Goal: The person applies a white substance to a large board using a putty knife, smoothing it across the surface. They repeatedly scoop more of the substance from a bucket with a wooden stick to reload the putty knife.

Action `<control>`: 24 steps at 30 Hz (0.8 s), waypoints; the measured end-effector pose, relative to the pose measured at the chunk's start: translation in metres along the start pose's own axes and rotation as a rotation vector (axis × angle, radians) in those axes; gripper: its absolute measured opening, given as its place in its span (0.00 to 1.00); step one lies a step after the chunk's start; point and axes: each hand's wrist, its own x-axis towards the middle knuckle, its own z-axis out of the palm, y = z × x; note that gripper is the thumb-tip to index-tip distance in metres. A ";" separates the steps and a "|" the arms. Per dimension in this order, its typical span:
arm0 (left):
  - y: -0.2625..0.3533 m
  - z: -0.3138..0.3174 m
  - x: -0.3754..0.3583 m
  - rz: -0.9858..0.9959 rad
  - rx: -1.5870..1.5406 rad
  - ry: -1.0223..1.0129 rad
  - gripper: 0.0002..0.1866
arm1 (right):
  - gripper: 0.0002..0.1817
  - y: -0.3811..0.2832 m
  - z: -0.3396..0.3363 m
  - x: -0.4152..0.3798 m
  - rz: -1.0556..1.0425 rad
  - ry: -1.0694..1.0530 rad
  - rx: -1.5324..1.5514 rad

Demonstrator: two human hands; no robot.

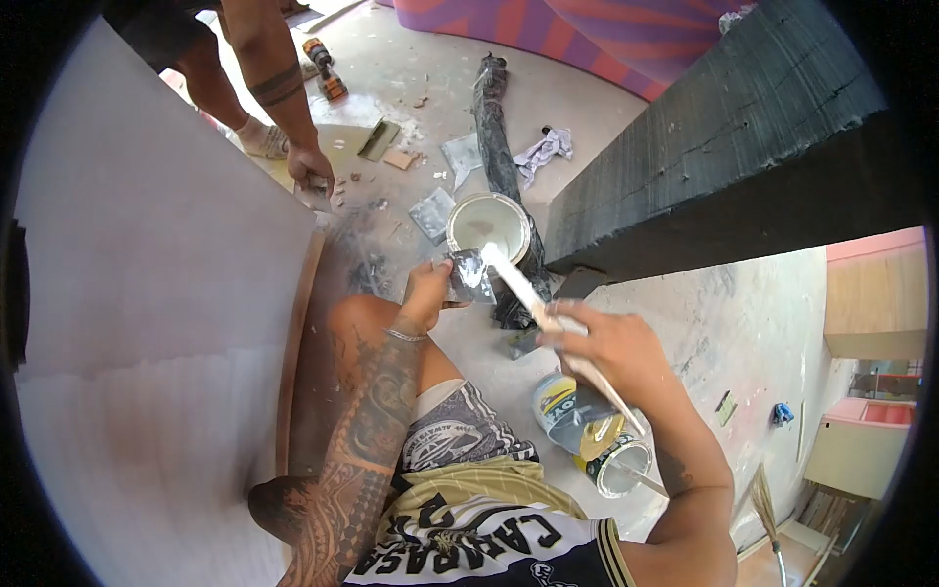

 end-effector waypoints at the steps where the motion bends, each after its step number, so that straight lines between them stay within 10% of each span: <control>1: -0.002 -0.002 0.001 0.092 0.242 0.041 0.15 | 0.14 0.006 0.006 0.009 0.003 0.122 0.076; 5: -0.004 -0.005 -0.008 0.394 0.689 0.131 0.17 | 0.11 0.081 0.064 0.065 -0.324 0.623 0.176; 10: -0.006 -0.019 -0.047 0.611 0.314 0.188 0.17 | 0.21 0.117 0.126 0.111 0.854 0.275 0.709; 13: 0.011 -0.048 -0.085 0.650 0.235 0.286 0.18 | 0.22 0.100 0.159 0.095 0.841 0.106 1.699; 15: 0.036 -0.057 -0.127 0.627 0.318 0.380 0.19 | 0.23 0.062 0.158 0.090 0.436 -0.066 2.187; 16: 0.052 -0.056 -0.153 0.597 0.371 0.428 0.20 | 0.22 0.039 0.151 0.093 0.452 -0.084 2.281; 20: 0.061 -0.085 -0.169 1.540 0.622 0.269 0.23 | 0.18 -0.049 0.135 0.109 0.542 -0.272 2.545; 24: 0.071 -0.112 -0.211 1.704 0.916 0.375 0.22 | 0.13 -0.129 0.128 0.130 0.607 -0.535 2.569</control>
